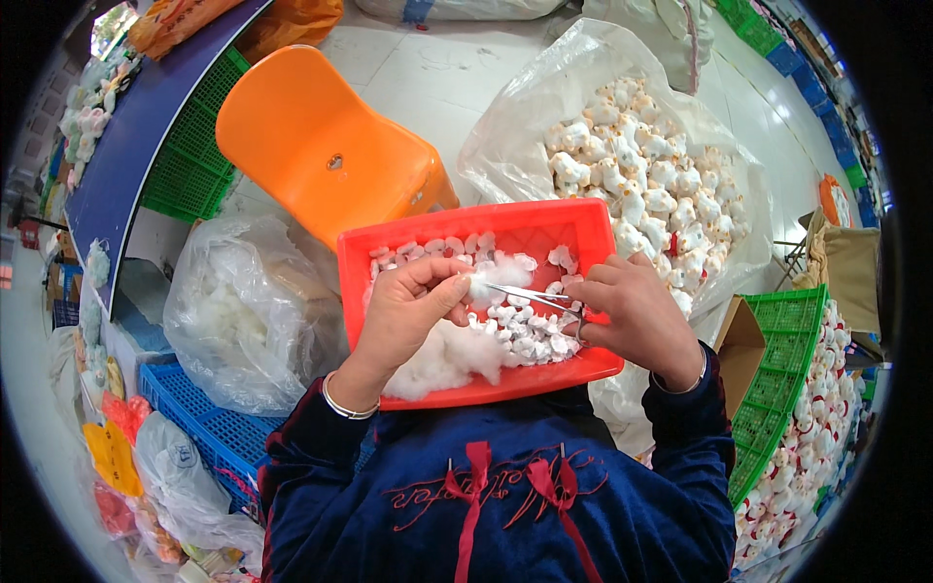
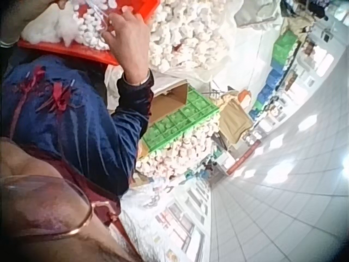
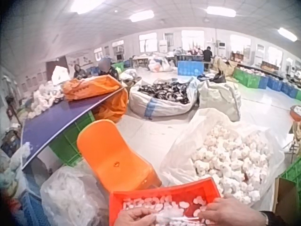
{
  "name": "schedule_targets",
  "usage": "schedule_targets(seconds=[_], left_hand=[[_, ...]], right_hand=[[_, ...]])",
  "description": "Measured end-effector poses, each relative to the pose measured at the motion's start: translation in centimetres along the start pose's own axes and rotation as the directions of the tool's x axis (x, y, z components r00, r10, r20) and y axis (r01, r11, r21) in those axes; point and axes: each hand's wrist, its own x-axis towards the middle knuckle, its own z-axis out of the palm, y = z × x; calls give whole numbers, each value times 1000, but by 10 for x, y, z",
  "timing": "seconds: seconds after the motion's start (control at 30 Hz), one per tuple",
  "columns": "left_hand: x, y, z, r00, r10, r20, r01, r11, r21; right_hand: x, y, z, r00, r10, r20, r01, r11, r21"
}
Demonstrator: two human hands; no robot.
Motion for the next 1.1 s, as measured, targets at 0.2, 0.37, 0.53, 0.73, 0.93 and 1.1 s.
schedule_targets(seconds=[0.2, 0.37, 0.53, 0.73, 0.93, 1.1], left_hand=[[0, 5, 11, 998, -23, 57, 18, 995, 96], [1, 11, 11, 992, -101, 80, 86, 981, 175], [7, -2, 2, 989, -145, 19, 146, 984, -100], [5, 1, 4, 992, -117, 37, 121, 977, -175], [0, 2, 15, 999, -46, 19, 46, 999, 21], [5, -4, 9, 993, -101, -53, 91, 982, -164]], right_hand=[[3, -2, 3, 998, -56, 2, 56, 998, -37], [3, 0, 8, 998, -70, -7, 69, 997, -25], [-2, -10, -6, 988, -30, -152, 23, 999, -47], [-2, -8, -3, 999, 13, -51, -19, 993, -117], [3, -7, 2, 999, -14, 29, 15, 998, -58], [1, -3, -1, 987, -45, -156, 36, 998, -59]])
